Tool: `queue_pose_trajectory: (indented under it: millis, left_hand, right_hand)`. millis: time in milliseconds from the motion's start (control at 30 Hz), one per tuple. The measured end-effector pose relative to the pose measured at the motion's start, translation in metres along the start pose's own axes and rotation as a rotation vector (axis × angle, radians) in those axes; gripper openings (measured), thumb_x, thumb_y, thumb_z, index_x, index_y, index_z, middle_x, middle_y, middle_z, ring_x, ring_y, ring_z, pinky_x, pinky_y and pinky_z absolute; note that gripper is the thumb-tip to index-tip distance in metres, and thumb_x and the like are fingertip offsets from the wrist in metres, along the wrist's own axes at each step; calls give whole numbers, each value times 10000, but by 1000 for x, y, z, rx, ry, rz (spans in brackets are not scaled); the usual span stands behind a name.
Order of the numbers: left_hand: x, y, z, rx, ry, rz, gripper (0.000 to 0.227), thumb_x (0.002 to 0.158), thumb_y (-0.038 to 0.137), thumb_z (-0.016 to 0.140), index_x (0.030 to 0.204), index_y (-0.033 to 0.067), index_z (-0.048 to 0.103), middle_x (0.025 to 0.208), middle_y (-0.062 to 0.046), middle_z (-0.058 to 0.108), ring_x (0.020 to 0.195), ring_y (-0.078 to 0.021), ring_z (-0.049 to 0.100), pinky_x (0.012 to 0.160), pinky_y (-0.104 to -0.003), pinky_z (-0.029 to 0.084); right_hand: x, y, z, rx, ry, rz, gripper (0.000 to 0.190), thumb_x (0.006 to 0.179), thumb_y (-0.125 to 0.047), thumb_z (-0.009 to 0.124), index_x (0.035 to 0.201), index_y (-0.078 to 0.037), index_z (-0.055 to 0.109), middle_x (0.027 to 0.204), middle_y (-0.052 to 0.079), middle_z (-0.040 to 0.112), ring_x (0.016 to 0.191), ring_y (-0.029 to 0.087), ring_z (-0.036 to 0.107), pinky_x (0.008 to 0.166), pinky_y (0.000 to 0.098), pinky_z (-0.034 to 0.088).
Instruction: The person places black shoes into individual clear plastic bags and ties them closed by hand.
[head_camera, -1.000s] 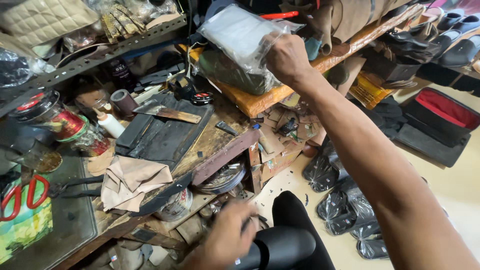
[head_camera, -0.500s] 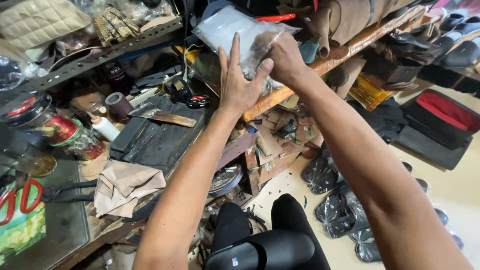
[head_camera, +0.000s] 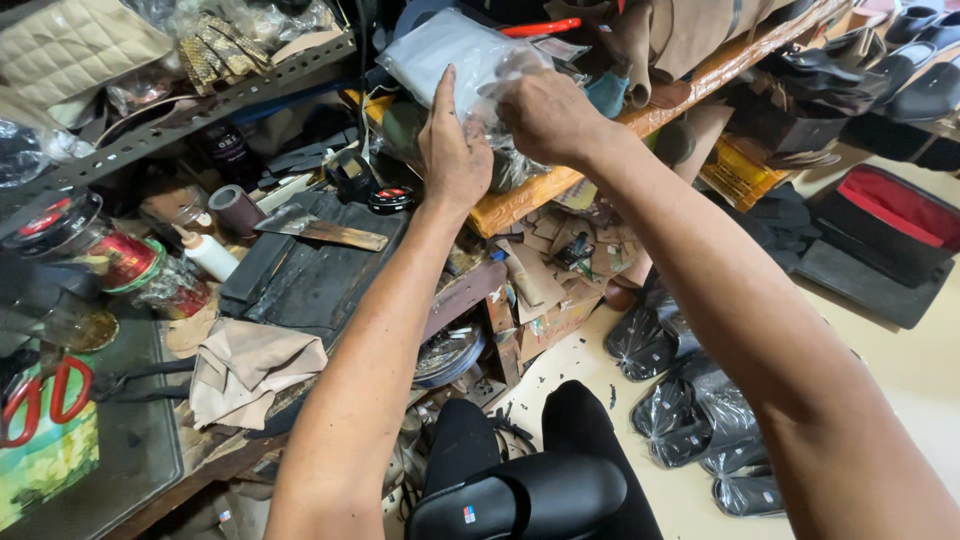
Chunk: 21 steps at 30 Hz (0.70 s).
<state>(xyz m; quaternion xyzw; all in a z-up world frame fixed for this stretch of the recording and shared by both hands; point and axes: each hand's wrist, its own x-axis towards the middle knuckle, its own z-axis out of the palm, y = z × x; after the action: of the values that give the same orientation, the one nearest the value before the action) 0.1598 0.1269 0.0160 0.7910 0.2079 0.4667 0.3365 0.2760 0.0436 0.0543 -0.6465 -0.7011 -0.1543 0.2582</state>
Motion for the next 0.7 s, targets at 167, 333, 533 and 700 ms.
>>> queue_pose_trajectory:
  millis: [167,333,533,700]
  left_hand:
    - [-9,7,-3,-4,3,-6,775,762,-148,499,1425,84,173,1182,-221,518,889,-225,494,730,-275,488]
    - [-8,-3,-2,-43,20,102,746,786,-130,536,1415,79,194,1448,-240,318,1349,-380,333,1117,-446,323]
    - [1,3,0,-11,63,59,456,889,97,563,1323,166,441,1438,-202,328,1364,-329,303,1092,-449,324]
    - [8,-17,9,31,151,188,551,731,-103,453,1264,33,470,1307,-164,520,1290,-308,423,1115,-362,319]
  right_hand:
    - [8,19,26,-328,-111,62,152,791,27,445,800,-53,573,706,98,583,553,273,586,438,409,501]
    - [14,18,27,-255,172,11,250,952,-74,554,731,-66,669,570,51,600,424,156,562,366,308,518]
    - [5,16,19,-86,437,-163,221,711,76,598,651,-76,448,600,34,496,472,152,399,395,315,355]
    - [2,9,4,-68,217,-116,218,839,-33,679,1008,80,598,922,233,583,806,366,549,666,438,452]
